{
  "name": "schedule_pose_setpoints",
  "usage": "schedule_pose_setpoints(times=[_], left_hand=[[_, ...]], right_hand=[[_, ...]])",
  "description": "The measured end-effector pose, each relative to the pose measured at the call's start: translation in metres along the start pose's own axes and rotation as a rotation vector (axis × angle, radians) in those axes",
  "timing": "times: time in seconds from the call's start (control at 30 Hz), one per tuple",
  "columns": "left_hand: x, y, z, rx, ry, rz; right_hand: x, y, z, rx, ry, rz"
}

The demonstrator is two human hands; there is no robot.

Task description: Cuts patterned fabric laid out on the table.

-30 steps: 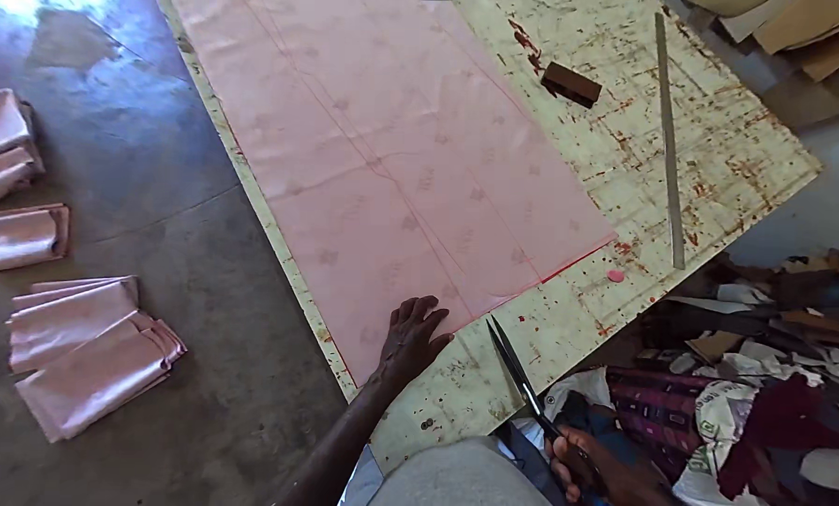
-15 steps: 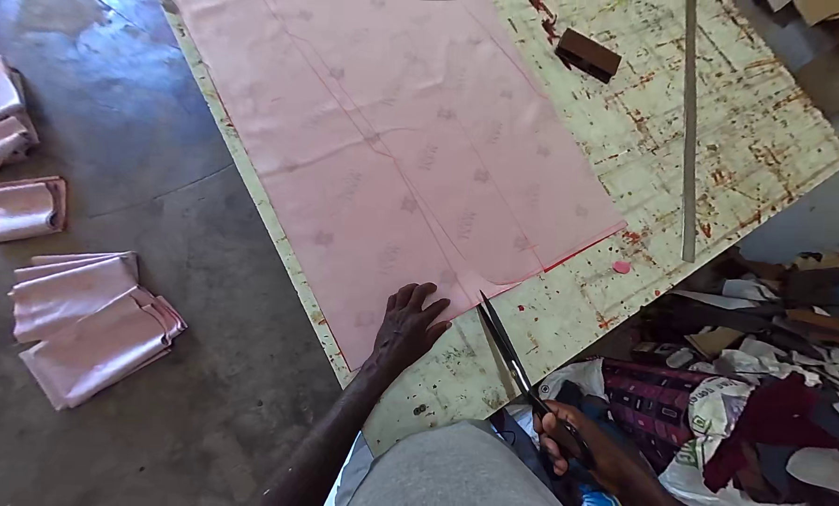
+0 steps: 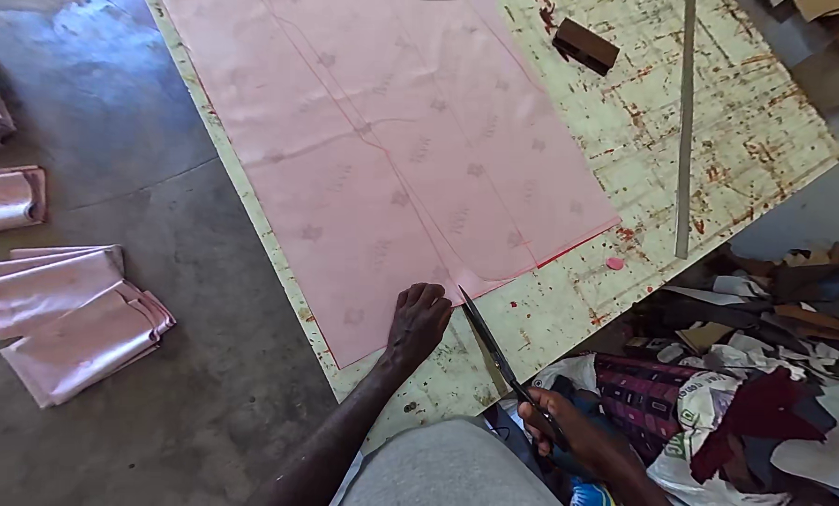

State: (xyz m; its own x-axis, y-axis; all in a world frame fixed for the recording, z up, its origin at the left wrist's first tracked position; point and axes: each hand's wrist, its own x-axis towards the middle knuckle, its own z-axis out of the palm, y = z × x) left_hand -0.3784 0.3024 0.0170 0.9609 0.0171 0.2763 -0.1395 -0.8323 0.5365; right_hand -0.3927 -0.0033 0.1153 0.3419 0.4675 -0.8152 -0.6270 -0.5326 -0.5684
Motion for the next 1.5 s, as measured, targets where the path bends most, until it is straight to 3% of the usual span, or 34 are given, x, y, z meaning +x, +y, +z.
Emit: schedule_pose_setpoints(times=[0.43, 0.57, 0.77, 1.0, 1.23, 1.5], left_hand=[[-0.002, -0.002, 0.0, -0.037, 0.02, 0.033], [-0.001, 0.0, -0.004, -0.063, 0.009, 0.037], [-0.003, -0.005, -0.002, -0.126, 0.052, 0.066], [-0.002, -0.008, 0.0, -0.156, 0.096, 0.061], [-0.004, -0.011, 0.003, -0.227, 0.104, 0.049], [-0.003, -0.013, 0.002, -0.28, 0.075, 0.022]], right_hand=[[0.03, -0.006, 0.009, -0.102, 0.166, 0.019], [0.029, -0.008, 0.004, -0.084, 0.135, 0.006], [0.051, -0.045, 0.004, -0.153, 0.082, 0.004], [0.065, -0.035, 0.011, -0.059, 0.112, -0.038], [0.088, -0.082, 0.012, -0.094, 0.066, -0.04], [0.097, -0.082, 0.012, -0.098, 0.107, -0.075]])
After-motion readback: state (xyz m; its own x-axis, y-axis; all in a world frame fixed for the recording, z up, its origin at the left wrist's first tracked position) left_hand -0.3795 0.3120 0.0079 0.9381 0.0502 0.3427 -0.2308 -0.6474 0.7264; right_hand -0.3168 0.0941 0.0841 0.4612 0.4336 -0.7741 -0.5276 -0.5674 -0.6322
